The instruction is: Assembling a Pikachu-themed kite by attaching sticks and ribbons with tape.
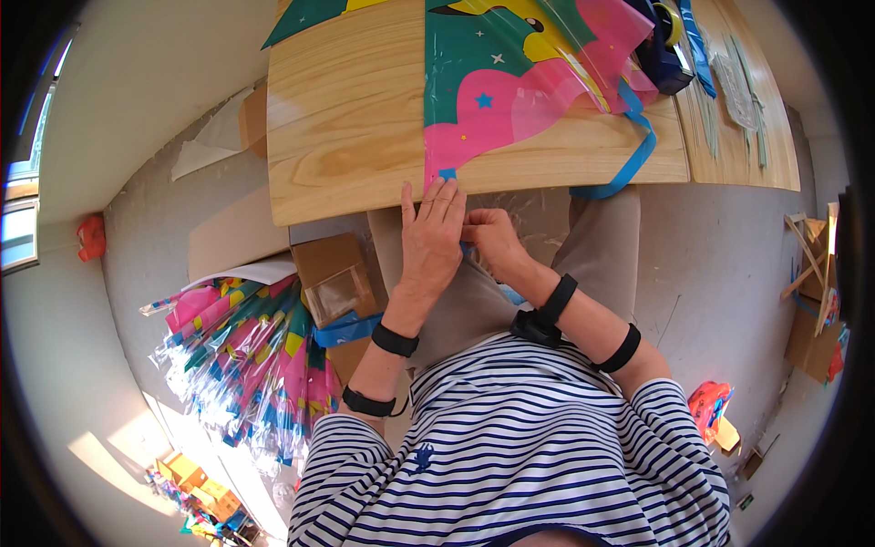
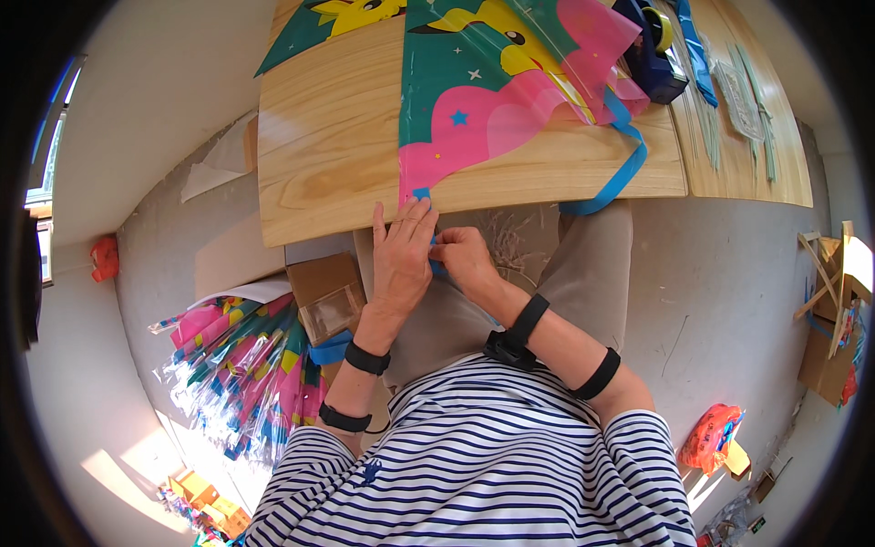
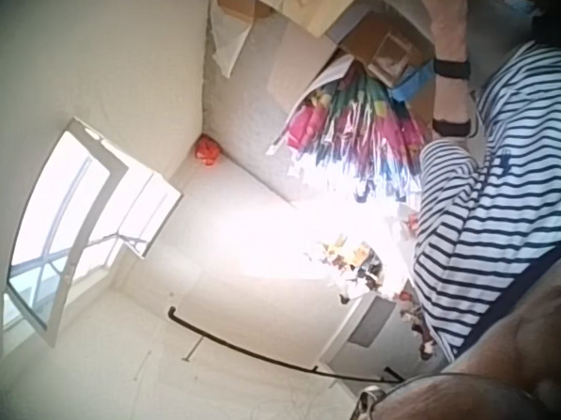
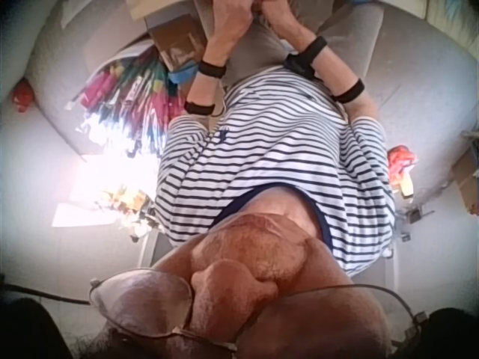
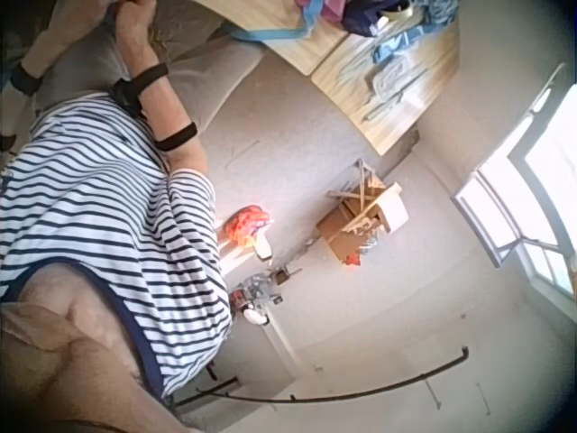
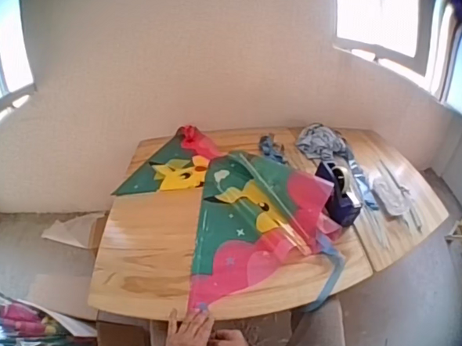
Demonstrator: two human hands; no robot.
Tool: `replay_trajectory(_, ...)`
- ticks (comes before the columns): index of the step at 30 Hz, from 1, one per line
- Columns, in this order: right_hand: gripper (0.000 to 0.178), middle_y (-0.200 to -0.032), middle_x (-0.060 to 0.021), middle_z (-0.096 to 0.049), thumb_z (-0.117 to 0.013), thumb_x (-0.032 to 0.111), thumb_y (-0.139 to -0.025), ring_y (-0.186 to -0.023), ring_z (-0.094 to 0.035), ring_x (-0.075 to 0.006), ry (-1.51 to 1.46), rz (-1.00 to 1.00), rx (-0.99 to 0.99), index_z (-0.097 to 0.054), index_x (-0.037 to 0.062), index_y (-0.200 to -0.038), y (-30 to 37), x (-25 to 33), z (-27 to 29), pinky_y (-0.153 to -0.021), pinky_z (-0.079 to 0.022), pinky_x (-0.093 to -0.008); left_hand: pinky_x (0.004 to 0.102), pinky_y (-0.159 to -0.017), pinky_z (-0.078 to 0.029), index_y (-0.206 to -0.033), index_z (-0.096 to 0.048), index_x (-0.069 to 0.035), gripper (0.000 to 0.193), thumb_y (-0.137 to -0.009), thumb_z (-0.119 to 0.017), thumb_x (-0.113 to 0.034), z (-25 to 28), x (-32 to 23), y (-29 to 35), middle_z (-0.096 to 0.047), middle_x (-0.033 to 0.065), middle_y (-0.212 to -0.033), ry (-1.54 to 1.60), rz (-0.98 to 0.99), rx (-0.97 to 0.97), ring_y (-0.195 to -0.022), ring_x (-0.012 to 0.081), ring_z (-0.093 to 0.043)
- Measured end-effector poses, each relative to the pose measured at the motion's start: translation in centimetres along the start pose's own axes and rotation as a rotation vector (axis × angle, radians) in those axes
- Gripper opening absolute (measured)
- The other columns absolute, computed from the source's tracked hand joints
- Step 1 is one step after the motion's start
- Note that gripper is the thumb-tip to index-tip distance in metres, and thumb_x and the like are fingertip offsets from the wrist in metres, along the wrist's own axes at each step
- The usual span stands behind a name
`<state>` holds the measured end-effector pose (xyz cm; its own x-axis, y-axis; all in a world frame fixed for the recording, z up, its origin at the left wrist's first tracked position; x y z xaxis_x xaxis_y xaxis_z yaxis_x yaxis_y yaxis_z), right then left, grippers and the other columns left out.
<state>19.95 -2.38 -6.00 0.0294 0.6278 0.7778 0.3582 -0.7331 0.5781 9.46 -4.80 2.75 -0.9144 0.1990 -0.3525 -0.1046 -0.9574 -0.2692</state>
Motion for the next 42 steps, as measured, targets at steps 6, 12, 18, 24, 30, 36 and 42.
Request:
replay_trajectory(6, 0.013, -0.077, -0.0151, -0.07, -0.071, 0.009, -0.083, -0.073, -0.066, -0.0222, 0.347, 0.03, -0.012, -0.072, -0.0034, -0.085, -0.3, -0.1, 0.6, -0.067, -0.051, -0.0365, 0.0611, -0.121, -0.02, -0.122, -0.063, 0.002, 0.043, -0.079, -0.063, 0.002, 0.2, -0.1, -0.3, -0.062, 0.0146, -0.133, -0.03, -0.023, 0.008, -0.132, 0.029, -0.053)
replay_trajectory(12, 0.023, -0.083, -0.0205, -0.071, -0.072, 0.022, -0.083, -0.082, -0.07, -0.0374, 1.011, 0.264, -0.097, -0.074, 0.001, -0.092, 3.1, 6.4, 2.1, -0.074, -0.053, -0.0449, 0.0606, -0.121, -0.018, -0.124, -0.064, -0.001, 0.043, -0.081, -0.059, 0.005, 0.6, 0.0, -0.2, -0.063, 0.011, -0.131, -0.054, -0.007, 0.043, -0.129, 0.027, -0.056)
replay_trajectory(18, 0.03, -0.08, -0.0118, -0.072, -0.074, 0.019, -0.086, -0.075, -0.071, -0.0201, 0.775, 0.413, -0.488, -0.07, -0.0029, -0.106, 3.2, 15.8, 15.8, -0.066, -0.052, -0.0343, 0.0628, -0.121, -0.018, -0.126, -0.063, 0.0, 0.048, -0.078, -0.062, 0.004, 0.5, 0.0, -0.3, -0.061, 0.0113, -0.134, -0.06, -0.027, 0.079, -0.133, 0.0269, -0.052)
replay_trajectory(24, 0.047, -0.096, -0.012, -0.071, -0.071, 0.021, -0.091, -0.075, -0.072, -0.02, 0.176, 0.523, -0.87, -0.057, -0.0018, -0.13, 2.2, 23.8, 32.6, -0.061, -0.055, -0.0319, 0.0646, -0.12, -0.018, -0.125, -0.064, -0.002, 0.047, -0.079, -0.06, 0.007, 0.0, 0.0, -0.2, -0.061, 0.0101, -0.135, -0.041, -0.018, 0.075, -0.133, 0.0272, -0.053)
replay_trajectory(30, 0.051, -0.105, -0.0082, -0.064, -0.068, 0.027, -0.094, -0.075, -0.071, -0.0193, 0.147, 0.465, -0.765, -0.053, 0.0042, -0.136, -0.1, 27.5, 35.6, -0.065, -0.058, -0.0352, 0.0648, -0.121, -0.016, -0.125, -0.064, -0.002, 0.045, -0.081, -0.06, 0.007, 0.5, -0.5, -0.4, -0.061, 0.0099, -0.135, -0.078, 0.004, 0.117, -0.132, 0.0276, -0.053)
replay_trajectory(36, 0.042, -0.102, -0.0109, -0.069, -0.07, 0.034, -0.092, -0.071, -0.069, -0.0214, 0.296, 0.424, -0.742, -0.067, 0.0016, -0.118, -2.4, 30.2, 35.1, -0.062, -0.058, -0.0346, 0.0635, -0.12, -0.018, -0.122, -0.067, -0.005, 0.035, -0.088, -0.06, 0.002, 0.0, 0.0, -0.2, -0.064, 0.0091, -0.131, -0.106, 0.012, 0.115, -0.13, 0.0268, -0.056)
replay_trajectory(42, 0.033, -0.089, -0.0104, -0.07, -0.073, 0.028, -0.089, -0.058, -0.065, -0.0212, 0.327, 0.377, -0.716, -0.069, 0.0006, -0.106, -3.6, 31.0, 35.8, -0.049, -0.052, -0.0335, 0.0641, -0.12, -0.017, -0.122, -0.067, -0.005, 0.036, -0.087, -0.061, 0.002, 0.2, -0.2, -0.3, -0.063, 0.0094, -0.131, -0.096, 0.032, 0.147, -0.129, 0.0271, -0.056)
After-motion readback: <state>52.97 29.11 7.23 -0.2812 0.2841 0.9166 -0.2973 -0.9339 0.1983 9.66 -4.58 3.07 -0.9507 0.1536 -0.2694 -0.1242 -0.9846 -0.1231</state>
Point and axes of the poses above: each hand's wrist, its own y-axis away from the middle knuckle, its own z-axis out of the back of the hand, x = y × z, the point moved 5 cm from there along -y, towards the middle knuckle
